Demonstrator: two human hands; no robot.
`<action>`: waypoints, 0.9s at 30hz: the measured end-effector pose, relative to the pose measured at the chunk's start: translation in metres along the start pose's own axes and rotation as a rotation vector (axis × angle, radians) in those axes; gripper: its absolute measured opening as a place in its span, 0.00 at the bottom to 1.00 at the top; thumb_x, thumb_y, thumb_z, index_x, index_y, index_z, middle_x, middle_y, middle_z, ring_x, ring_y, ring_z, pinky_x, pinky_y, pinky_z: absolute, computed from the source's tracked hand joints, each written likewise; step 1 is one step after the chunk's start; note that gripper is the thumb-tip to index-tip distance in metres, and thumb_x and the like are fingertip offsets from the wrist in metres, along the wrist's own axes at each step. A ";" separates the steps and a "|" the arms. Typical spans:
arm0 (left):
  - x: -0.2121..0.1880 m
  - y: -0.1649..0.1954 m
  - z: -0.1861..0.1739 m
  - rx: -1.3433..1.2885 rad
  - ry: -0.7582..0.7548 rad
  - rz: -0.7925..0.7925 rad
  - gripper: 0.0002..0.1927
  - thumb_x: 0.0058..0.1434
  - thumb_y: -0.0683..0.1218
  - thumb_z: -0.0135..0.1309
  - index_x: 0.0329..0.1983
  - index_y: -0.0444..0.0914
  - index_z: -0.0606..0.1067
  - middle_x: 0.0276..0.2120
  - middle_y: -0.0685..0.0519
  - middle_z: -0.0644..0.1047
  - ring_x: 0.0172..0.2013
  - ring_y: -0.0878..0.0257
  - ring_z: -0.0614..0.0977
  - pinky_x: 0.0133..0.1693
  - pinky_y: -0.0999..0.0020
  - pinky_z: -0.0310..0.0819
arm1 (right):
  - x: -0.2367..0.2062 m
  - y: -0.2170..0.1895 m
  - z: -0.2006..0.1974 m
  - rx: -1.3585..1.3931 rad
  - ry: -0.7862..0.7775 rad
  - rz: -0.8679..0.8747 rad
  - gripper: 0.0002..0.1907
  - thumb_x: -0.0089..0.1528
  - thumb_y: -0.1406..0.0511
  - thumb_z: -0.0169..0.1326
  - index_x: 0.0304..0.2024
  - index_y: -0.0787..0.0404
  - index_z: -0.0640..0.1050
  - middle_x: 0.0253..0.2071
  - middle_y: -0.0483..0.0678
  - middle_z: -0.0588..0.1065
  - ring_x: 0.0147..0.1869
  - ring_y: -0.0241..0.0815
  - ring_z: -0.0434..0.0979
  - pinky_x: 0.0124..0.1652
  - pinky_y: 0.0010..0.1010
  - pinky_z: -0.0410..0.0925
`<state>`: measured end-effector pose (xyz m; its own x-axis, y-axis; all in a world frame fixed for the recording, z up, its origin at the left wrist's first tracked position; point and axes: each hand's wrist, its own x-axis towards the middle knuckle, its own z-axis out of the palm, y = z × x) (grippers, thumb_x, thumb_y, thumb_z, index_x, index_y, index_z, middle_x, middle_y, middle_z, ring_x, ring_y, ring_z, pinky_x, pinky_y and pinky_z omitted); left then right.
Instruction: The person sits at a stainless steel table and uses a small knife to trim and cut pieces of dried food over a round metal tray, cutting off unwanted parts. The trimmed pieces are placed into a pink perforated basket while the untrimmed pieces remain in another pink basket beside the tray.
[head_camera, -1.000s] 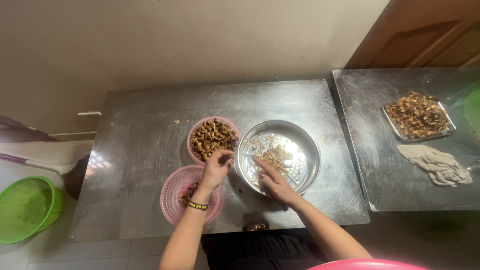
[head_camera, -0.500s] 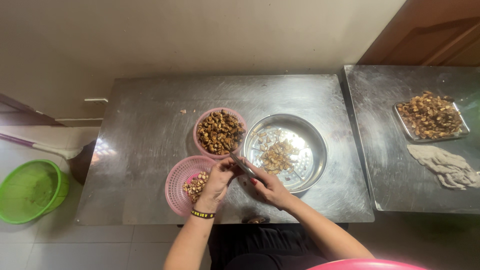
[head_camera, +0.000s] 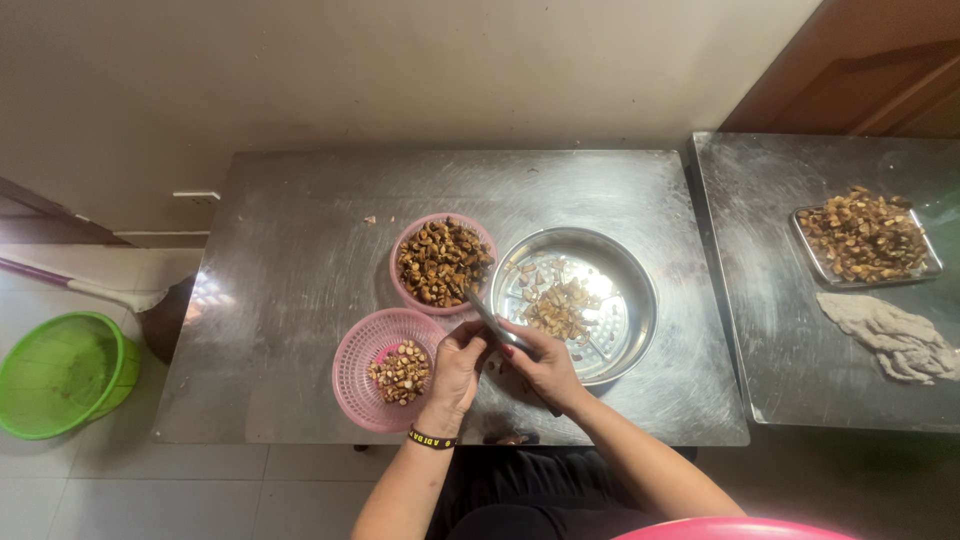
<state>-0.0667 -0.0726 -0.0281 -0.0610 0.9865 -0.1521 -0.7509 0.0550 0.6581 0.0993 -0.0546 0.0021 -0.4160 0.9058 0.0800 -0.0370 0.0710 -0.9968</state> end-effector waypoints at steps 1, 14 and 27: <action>0.000 0.000 0.000 0.008 -0.008 0.006 0.12 0.65 0.35 0.54 0.51 0.31 0.78 0.46 0.47 0.82 0.46 0.60 0.82 0.54 0.65 0.77 | 0.001 -0.001 -0.001 0.062 -0.015 0.012 0.23 0.67 0.68 0.56 0.65 0.63 0.74 0.51 0.47 0.81 0.49 0.32 0.79 0.50 0.25 0.72; 0.010 0.024 -0.010 -0.110 -0.018 -0.088 0.11 0.68 0.39 0.51 0.53 0.38 0.75 0.45 0.52 0.79 0.43 0.62 0.82 0.47 0.65 0.77 | 0.006 -0.013 -0.009 0.439 -0.100 0.325 0.29 0.70 0.58 0.44 0.72 0.62 0.64 0.31 0.48 0.80 0.21 0.32 0.72 0.22 0.20 0.66; 0.006 0.026 -0.013 -0.059 0.024 -0.061 0.12 0.69 0.38 0.47 0.54 0.38 0.72 0.46 0.53 0.78 0.43 0.62 0.81 0.48 0.64 0.77 | 0.007 -0.007 0.011 0.250 -0.197 0.224 0.28 0.71 0.65 0.39 0.75 0.58 0.64 0.29 0.39 0.68 0.28 0.28 0.62 0.28 0.19 0.59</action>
<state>-0.0946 -0.0676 -0.0214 -0.0286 0.9775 -0.2088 -0.7909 0.1056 0.6028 0.0864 -0.0532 0.0094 -0.6044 0.7881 -0.1163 -0.1353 -0.2454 -0.9599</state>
